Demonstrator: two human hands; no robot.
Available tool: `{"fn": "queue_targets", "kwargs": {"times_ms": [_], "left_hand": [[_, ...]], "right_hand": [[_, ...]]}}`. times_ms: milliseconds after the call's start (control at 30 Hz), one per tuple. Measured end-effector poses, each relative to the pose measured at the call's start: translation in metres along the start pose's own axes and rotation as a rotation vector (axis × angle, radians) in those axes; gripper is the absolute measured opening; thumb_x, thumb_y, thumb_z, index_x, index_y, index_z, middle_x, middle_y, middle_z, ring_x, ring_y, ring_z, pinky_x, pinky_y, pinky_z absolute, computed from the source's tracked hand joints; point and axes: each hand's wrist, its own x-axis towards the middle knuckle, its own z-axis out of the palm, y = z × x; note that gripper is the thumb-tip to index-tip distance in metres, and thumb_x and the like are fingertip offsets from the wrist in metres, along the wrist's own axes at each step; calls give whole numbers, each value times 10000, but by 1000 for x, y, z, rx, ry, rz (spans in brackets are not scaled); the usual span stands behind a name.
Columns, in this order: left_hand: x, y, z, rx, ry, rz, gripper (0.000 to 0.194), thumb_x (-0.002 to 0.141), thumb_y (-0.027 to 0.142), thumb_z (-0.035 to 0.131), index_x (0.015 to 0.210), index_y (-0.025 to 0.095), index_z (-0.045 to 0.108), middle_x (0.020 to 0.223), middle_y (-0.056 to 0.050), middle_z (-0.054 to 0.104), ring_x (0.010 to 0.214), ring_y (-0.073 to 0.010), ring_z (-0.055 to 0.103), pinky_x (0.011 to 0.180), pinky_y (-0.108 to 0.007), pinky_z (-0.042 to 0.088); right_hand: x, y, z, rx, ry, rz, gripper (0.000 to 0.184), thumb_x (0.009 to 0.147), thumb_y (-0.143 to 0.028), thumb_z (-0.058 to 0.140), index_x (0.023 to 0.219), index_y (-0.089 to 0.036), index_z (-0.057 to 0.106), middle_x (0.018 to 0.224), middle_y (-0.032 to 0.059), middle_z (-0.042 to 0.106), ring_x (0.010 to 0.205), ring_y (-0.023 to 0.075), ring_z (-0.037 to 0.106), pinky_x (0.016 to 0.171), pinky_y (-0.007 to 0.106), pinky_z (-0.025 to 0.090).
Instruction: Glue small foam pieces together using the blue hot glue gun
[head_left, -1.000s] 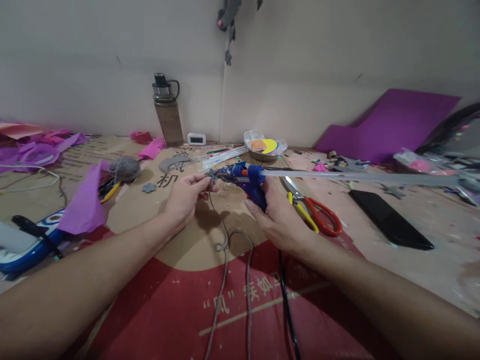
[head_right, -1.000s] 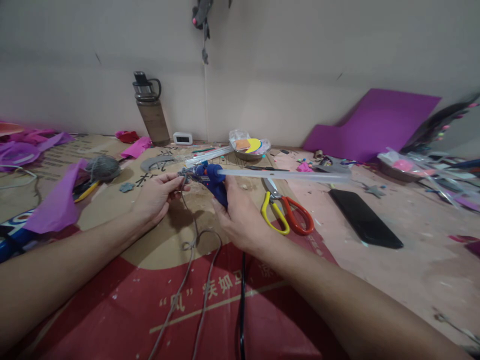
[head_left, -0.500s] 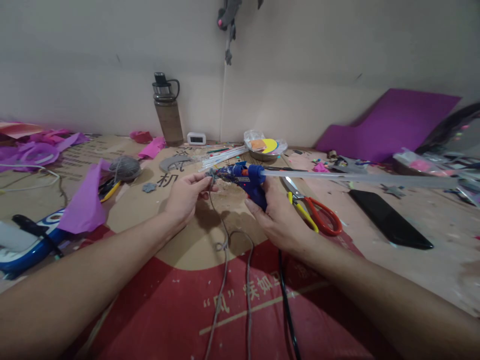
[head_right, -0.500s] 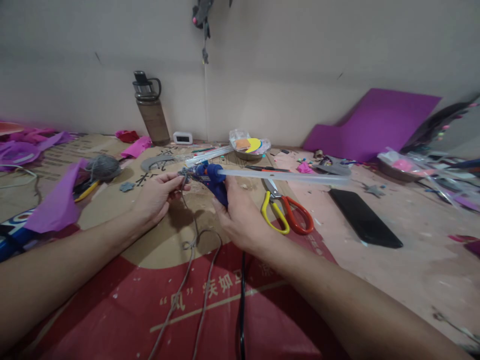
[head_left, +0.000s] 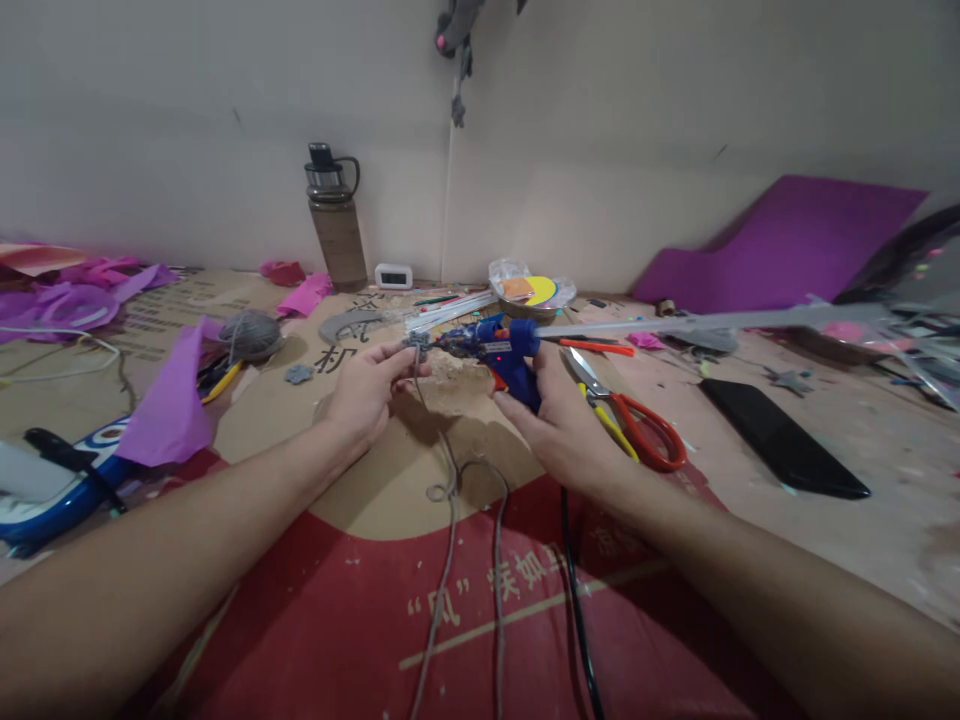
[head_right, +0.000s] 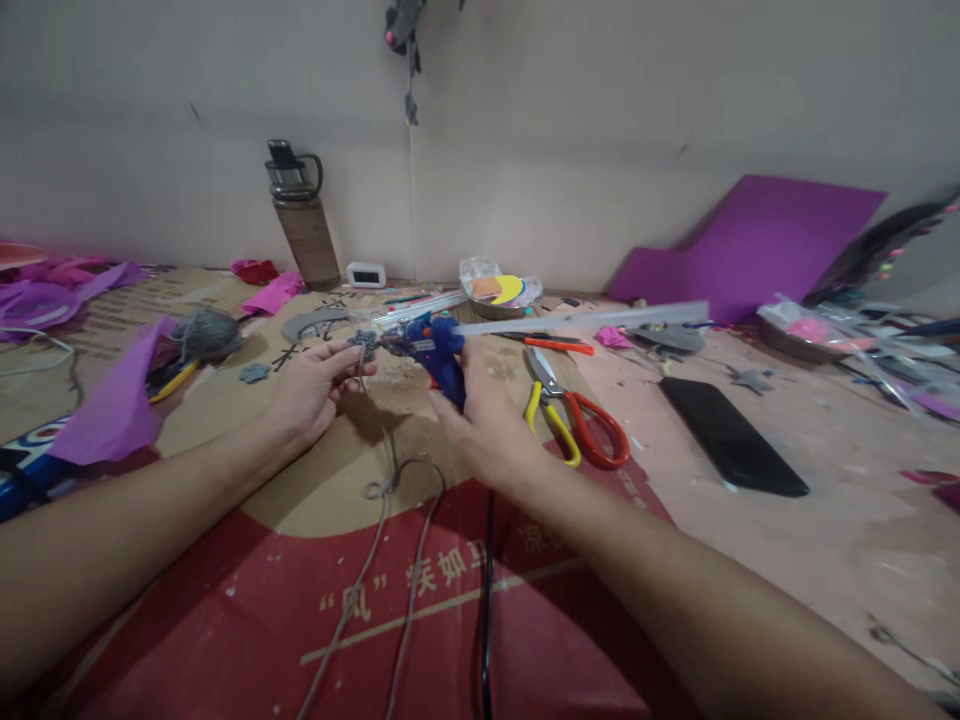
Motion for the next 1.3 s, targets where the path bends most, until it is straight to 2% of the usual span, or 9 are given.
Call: {"fn": "queue_targets", "kwargs": {"times_ms": [100,267,333,467,633,800,933,1067,1300], "left_hand": [[0,3,0,-20,54,-25,201,653,244,757,754,161,604,701,-32,665,602,-104,609,439,-171,343],[0,2,1,111,111,124,174,633,232,761,713,173,619,710,4,637,545,-65,493,475,-191,346],[0,2,2,149,107,191,145,638,223,750,707,177,630,719,0,642,574,-78,494,508,-203,363],[-3,1,4,206,67,227,137,651,248,740,733,183,652,754,-21,665,636,-112,524,555,-223,384],[-9,-1,4,306,2,294,137,680,268,732,764,177,674,746,-12,649,667,-119,534,629,-236,397],[-14,4,3,404,-11,332,128,676,257,730,744,173,662,718,1,629,663,-123,537,641,-243,393],[-15,7,3,400,28,317,125,669,244,730,693,174,629,649,12,596,601,-116,510,595,-247,374],[-13,4,3,366,6,292,132,691,240,715,677,181,598,584,27,557,539,-102,472,545,-246,345],[-13,0,6,223,-63,184,194,647,201,753,772,169,608,626,3,620,562,-112,561,544,-239,422]], "right_hand": [[8,13,0,114,32,191,376,823,-317,569,1168,-201,474,991,73,654,895,219,634,778,392,529],[24,40,-9,75,-104,509,133,810,-305,563,866,-211,488,585,-20,562,498,147,540,500,279,436],[26,47,-16,-154,-95,468,171,811,-338,579,743,-219,477,563,1,544,520,164,549,539,311,451],[24,41,-24,-525,146,177,287,772,-391,644,652,-225,443,724,75,558,785,255,593,762,437,476],[20,1,4,-19,106,135,229,812,-365,588,896,-216,436,928,72,582,884,210,592,825,416,491],[26,-25,44,550,-87,411,499,678,-283,709,1018,-229,348,880,21,612,787,164,626,739,339,507],[31,-23,52,579,-116,389,374,730,-275,642,998,-226,387,690,-60,529,595,125,545,608,296,460],[32,-13,48,387,-8,224,91,792,-257,541,858,-202,508,741,-19,544,666,126,527,630,292,439],[33,-7,41,230,52,128,65,870,-255,464,832,-209,491,758,-12,542,683,126,513,662,286,405]]}}
